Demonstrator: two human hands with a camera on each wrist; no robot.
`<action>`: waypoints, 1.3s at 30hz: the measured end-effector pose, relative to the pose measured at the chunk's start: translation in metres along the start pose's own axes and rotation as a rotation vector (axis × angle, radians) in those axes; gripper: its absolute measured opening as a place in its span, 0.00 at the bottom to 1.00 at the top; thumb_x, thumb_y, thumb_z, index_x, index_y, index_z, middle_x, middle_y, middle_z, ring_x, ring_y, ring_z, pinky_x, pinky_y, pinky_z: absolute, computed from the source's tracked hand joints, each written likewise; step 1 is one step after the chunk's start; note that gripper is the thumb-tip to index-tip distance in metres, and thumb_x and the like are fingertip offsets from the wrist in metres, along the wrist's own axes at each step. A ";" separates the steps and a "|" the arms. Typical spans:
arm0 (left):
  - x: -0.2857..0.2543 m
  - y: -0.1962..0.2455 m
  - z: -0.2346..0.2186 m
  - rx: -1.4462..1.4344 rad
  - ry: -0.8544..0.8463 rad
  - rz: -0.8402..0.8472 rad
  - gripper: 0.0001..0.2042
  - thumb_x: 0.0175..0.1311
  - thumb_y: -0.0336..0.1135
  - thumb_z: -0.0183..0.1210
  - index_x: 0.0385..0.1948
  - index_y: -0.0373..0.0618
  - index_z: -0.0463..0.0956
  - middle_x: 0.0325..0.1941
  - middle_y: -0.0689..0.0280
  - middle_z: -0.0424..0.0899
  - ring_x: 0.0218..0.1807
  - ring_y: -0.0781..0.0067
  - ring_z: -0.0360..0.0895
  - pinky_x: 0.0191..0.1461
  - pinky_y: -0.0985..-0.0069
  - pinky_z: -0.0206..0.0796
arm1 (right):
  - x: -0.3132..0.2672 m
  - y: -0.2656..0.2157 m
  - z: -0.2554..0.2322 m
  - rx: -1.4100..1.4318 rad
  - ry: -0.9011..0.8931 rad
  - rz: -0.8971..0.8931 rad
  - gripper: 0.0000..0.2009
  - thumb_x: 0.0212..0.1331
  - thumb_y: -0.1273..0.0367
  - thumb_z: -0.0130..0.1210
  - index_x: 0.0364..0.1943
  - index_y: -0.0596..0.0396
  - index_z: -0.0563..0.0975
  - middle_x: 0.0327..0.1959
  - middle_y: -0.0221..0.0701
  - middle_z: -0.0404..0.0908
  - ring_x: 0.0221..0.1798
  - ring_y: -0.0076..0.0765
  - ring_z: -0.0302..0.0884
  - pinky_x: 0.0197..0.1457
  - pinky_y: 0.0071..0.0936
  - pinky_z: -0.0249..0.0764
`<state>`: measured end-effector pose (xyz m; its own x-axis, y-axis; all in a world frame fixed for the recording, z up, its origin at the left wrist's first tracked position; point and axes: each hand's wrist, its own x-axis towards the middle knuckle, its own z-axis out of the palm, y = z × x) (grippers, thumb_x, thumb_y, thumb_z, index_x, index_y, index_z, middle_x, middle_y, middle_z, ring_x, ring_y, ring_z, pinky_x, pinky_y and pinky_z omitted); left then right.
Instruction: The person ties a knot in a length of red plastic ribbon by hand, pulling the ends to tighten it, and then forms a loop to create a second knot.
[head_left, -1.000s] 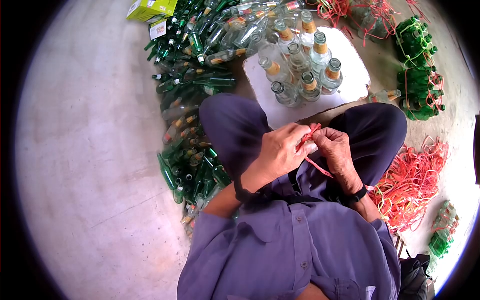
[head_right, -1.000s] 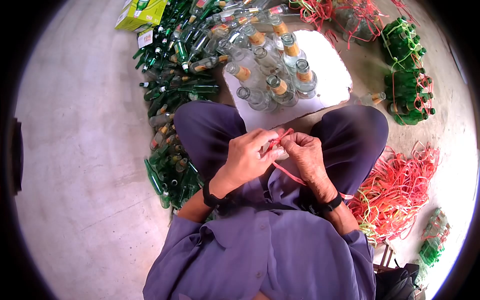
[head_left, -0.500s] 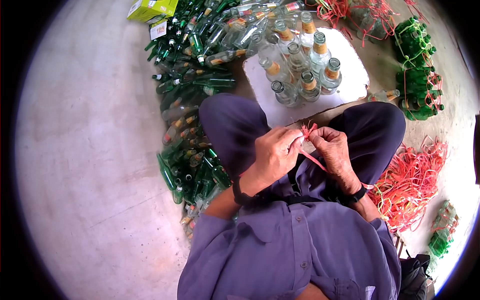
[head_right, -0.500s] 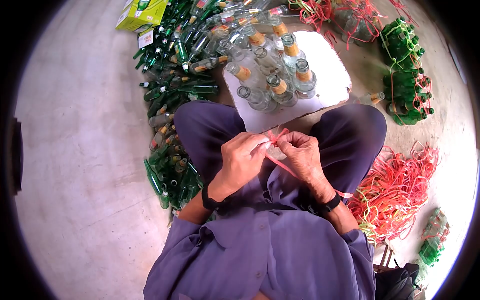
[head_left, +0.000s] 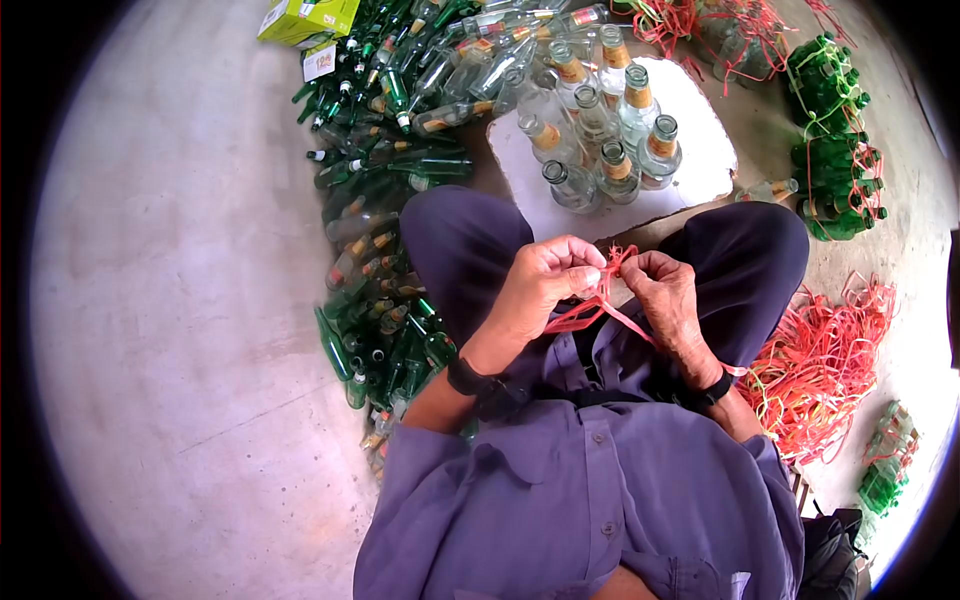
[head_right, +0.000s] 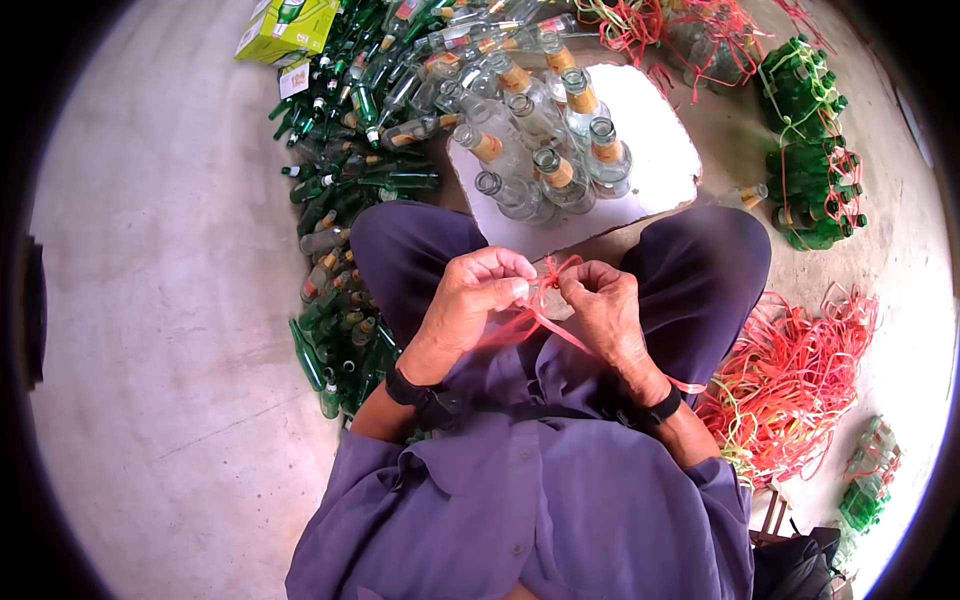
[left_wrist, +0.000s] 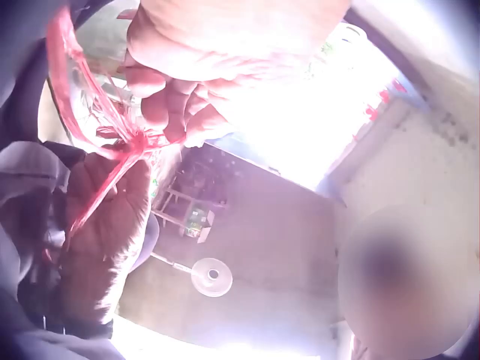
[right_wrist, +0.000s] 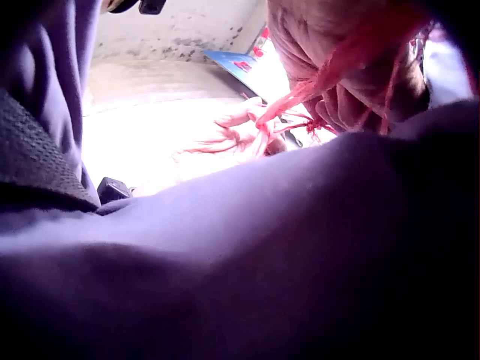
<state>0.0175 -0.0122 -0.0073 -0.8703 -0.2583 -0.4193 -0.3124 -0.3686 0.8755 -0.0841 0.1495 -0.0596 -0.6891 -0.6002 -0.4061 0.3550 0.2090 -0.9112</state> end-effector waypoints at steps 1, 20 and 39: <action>0.000 -0.004 -0.001 -0.060 0.003 0.020 0.07 0.61 0.25 0.60 0.39 0.34 0.79 0.34 0.66 0.83 0.35 0.80 0.79 0.42 0.83 0.70 | 0.000 -0.001 0.000 -0.026 -0.005 0.004 0.08 0.60 0.71 0.60 0.29 0.63 0.80 0.25 0.20 0.78 0.29 0.13 0.67 0.33 0.17 0.65; -0.025 0.025 -0.015 -0.231 -0.029 0.075 0.12 0.57 0.26 0.62 0.42 0.35 0.73 0.25 0.71 0.72 0.18 0.88 0.59 0.25 0.85 0.51 | 0.009 -0.031 -0.011 0.005 -0.001 0.011 0.10 0.63 0.66 0.60 0.31 0.61 0.82 0.23 0.18 0.76 0.23 0.10 0.63 0.26 0.14 0.57; -0.048 0.009 -0.028 0.379 -0.060 0.209 0.10 0.65 0.31 0.61 0.44 0.36 0.77 0.34 0.65 0.83 0.28 0.84 0.73 0.32 0.84 0.64 | -0.018 -0.022 -0.002 -0.120 0.242 -0.805 0.05 0.58 0.83 0.60 0.34 0.61 0.77 0.28 0.28 0.77 0.25 0.15 0.69 0.26 0.14 0.62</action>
<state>0.0673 -0.0284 0.0135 -0.9467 -0.2360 -0.2192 -0.2353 0.0423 0.9710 -0.0804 0.1573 -0.0326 -0.8242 -0.4217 0.3779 -0.3612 -0.1224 -0.9244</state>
